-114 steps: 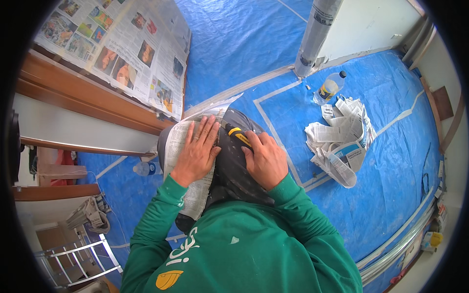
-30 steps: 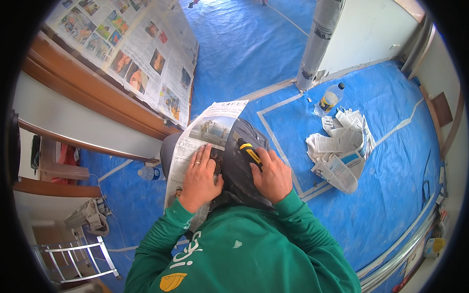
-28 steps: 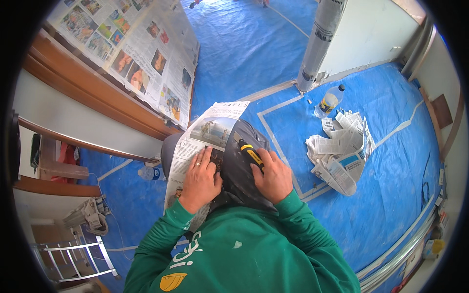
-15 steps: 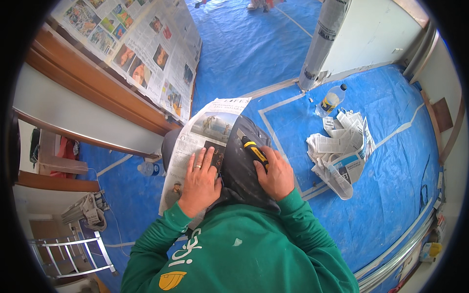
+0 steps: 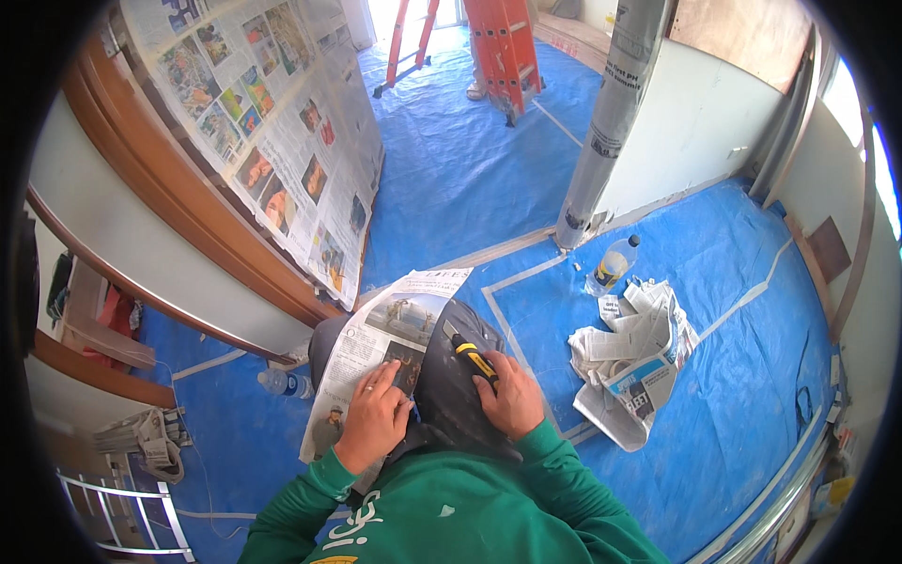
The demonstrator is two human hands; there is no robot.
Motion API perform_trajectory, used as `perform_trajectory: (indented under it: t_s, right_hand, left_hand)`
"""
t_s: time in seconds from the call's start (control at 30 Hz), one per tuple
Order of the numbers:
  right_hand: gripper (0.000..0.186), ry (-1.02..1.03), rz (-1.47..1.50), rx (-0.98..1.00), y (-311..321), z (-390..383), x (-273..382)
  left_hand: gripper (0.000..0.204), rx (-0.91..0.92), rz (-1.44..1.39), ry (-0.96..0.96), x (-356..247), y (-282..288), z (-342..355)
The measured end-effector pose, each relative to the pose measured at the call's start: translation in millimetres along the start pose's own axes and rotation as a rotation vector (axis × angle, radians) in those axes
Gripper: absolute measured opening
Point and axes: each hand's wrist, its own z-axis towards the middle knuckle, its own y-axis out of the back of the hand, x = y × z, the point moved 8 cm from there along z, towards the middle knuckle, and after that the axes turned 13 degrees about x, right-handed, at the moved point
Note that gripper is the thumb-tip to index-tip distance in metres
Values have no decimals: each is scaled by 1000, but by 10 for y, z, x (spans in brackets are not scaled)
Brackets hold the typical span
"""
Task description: The person cuts newspaper sheets into smaller pieces using a utility knife while sitting on a blue protective floor covering. They fold and trim multiple sheets, placing cut pieces on the floor.
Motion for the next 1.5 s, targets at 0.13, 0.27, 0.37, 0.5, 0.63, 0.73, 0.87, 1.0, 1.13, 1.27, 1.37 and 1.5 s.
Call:
perform_trajectory:
  t_s: [0.13, 0.27, 0.37, 0.5, 0.63, 0.73, 0.87, 1.0, 1.13, 1.27, 1.37, 1.5]
  right_hand:
    - [44, 4, 20, 9, -29, 41, -63]
    - [44, 4, 36, 1, -38, 64, -115]
    - [45, -1, 70, 14, -58, 92, -126]
    - [45, -27, 81, 6, -54, 178, -133]
    - [47, -102, 193, 1, -86, 239, -235]
    - [49, -133, 277, -12, -146, 293, -348]
    - [49, -108, 413, -33, -199, 384, -465]
    - [47, -167, 661, 7, -243, 475, -560]
    - [46, -133, 757, 18, -168, 591, -470]
    - [46, -63, 463, -12, 16, 789, -224]
    - [46, -108, 255, -52, 188, 922, 11]
    - [42, 37, 115, -100, 371, 1160, 563]
  left_hand:
    - [17, -27, 95, 8, -7, -29, -67]
    - [20, -12, 139, 20, 27, -74, -100]
    - [20, -30, 144, 15, 38, -70, -119]
    - [20, -45, 15, 5, 84, -10, -118]
    - [22, -94, -39, 6, 87, 101, -154]
    - [25, -118, 15, 9, 46, 139, -208]
    - [29, -90, 153, 41, 44, 105, -241]
    - [26, -106, 136, 54, 102, 111, -280]
    - [28, -187, 108, 127, 292, 263, -330]
    - [52, -357, 168, 385, 659, 564, -552]
    - [72, -417, 33, 531, 964, 698, -799]
    - [77, -384, 35, 637, 1165, 790, -997]
